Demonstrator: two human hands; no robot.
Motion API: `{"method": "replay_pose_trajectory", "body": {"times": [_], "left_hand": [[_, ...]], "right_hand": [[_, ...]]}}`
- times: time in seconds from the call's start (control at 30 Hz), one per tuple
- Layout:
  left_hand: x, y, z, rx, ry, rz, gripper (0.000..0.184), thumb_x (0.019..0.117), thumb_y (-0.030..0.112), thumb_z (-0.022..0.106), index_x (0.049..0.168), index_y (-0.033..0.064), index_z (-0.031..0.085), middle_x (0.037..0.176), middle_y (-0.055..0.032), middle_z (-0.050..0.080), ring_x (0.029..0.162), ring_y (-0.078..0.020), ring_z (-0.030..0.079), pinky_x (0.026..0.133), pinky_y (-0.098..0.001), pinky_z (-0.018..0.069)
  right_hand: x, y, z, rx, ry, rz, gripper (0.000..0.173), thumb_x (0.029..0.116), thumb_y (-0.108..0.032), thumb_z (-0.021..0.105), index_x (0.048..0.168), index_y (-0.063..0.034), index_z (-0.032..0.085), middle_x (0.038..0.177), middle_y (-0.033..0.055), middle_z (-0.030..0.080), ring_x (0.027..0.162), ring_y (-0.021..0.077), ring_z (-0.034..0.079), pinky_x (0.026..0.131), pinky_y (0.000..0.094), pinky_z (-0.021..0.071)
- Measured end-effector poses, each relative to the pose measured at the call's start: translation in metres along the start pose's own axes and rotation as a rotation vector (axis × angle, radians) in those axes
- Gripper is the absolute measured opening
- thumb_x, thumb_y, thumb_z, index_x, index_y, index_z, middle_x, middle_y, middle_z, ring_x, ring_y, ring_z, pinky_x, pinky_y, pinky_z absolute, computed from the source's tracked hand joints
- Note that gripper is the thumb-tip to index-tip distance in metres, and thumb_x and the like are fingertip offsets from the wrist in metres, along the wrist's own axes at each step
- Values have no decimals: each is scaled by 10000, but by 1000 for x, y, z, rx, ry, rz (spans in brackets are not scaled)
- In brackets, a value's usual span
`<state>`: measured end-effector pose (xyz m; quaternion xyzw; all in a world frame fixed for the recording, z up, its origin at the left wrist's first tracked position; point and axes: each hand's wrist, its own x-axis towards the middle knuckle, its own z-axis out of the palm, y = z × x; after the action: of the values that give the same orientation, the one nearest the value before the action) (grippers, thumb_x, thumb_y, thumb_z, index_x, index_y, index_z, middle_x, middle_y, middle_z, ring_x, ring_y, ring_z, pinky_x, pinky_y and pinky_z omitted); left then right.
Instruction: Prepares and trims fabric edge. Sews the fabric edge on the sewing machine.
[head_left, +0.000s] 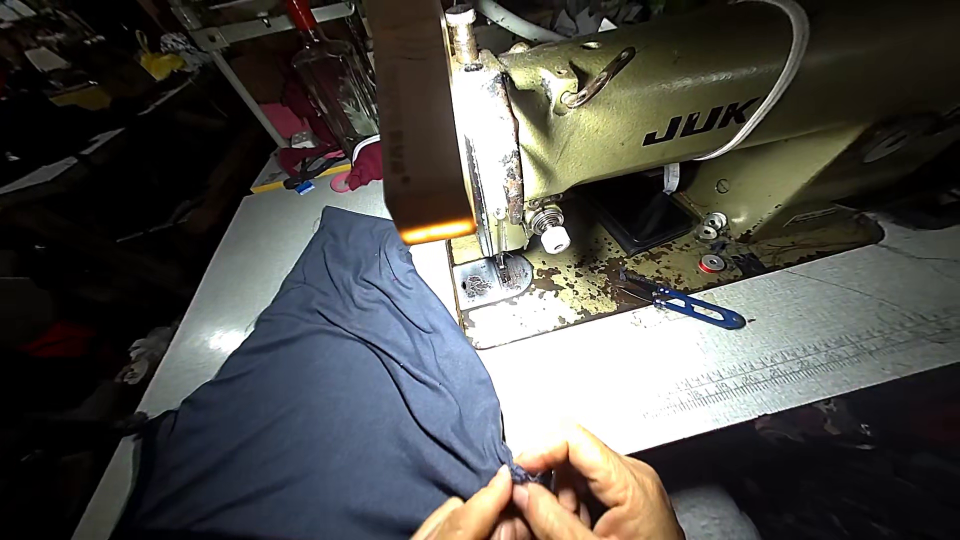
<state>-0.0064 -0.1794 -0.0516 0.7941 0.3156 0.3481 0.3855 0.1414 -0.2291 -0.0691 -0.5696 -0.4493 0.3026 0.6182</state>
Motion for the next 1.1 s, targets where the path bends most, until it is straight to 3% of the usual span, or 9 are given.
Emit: {"method": "replay_pose_trajectory", "body": {"times": [0.07, 0.2, 0.33, 0.47, 0.53, 0.6, 0.77, 0.97, 1.1], "left_hand": [[18, -1, -10, 85, -29, 5, 139, 944, 70, 678, 983, -52, 732, 839, -94, 688, 812, -60, 625, 762, -179, 512], [55, -17, -36, 155, -310, 111, 241, 953, 192, 673, 1126, 55, 769, 1174, -110, 686, 1191, -150, 549, 1027, -301, 414], [78, -29, -45, 40, -518, 258, 156, 1015, 169, 593, 938, 77, 693, 1036, -53, 735, 1192, -112, 624, 1162, -360, 364], [84, -31, -49, -4, -519, 265, 168, 1018, 155, 555, 951, 47, 665, 938, -51, 682, 1006, -55, 641, 1068, -276, 442], [86, -36, -48, 47, -437, 263, 159, 1004, 164, 573, 954, 62, 685, 900, -26, 684, 919, -12, 617, 873, -174, 472], [88, -41, -44, 170, -359, 232, 163, 988, 211, 576, 935, 121, 701, 826, 40, 655, 817, 21, 567, 739, -155, 410], [106, -54, -17, 561, -367, 176, 241, 940, 354, 538, 796, 222, 679, 648, 108, 559, 647, -47, 550, 643, -335, 392], [116, -64, 6, 698, -386, 97, 264, 876, 390, 599, 763, 173, 700, 657, 38, 572, 700, -158, 593, 731, -455, 411], [110, -66, 8, 742, -280, 121, 294, 840, 434, 617, 736, 170, 694, 696, 31, 579, 754, -195, 594, 740, -469, 405]], "right_hand": [[1, 1, 0, -3, 7, -16, 77, 871, 11, 673, 932, 46, 704, 739, 52, 654, 592, -18, 508, 545, 125, 413], [4, 0, -2, -20, 0, -46, 73, 868, 17, 659, 916, 47, 705, 727, 56, 647, 595, -21, 499, 548, 121, 403], [10, 0, -5, -35, -27, -90, 85, 877, -20, 678, 930, 41, 701, 709, 58, 635, 586, -9, 495, 544, 127, 399], [18, -2, -11, -1, -201, 69, 270, 891, -138, 741, 1094, 1, 630, 815, 6, 655, 601, -30, 486, 549, 145, 401], [20, 2, -13, 52, -205, 92, 241, 884, -95, 720, 1084, 8, 632, 789, -11, 643, 609, -42, 490, 556, 133, 398], [21, 7, -14, 27, -149, 59, 175, 888, -75, 693, 1041, -3, 647, 773, -26, 647, 610, -55, 498, 556, 115, 402], [23, 33, -16, -545, 86, -199, 131, 912, -203, 631, 943, -113, 721, 672, -33, 647, 565, 54, 563, 509, 220, 435], [21, 60, -25, -879, 80, -410, 171, 957, -228, 599, 906, -196, 759, 793, -17, 701, 798, 158, 680, 674, 294, 540], [25, 64, -32, -887, -84, -605, 275, 994, -133, 530, 1101, -245, 757, 1271, -49, 715, 1071, 154, 633, 899, 326, 443]]}}
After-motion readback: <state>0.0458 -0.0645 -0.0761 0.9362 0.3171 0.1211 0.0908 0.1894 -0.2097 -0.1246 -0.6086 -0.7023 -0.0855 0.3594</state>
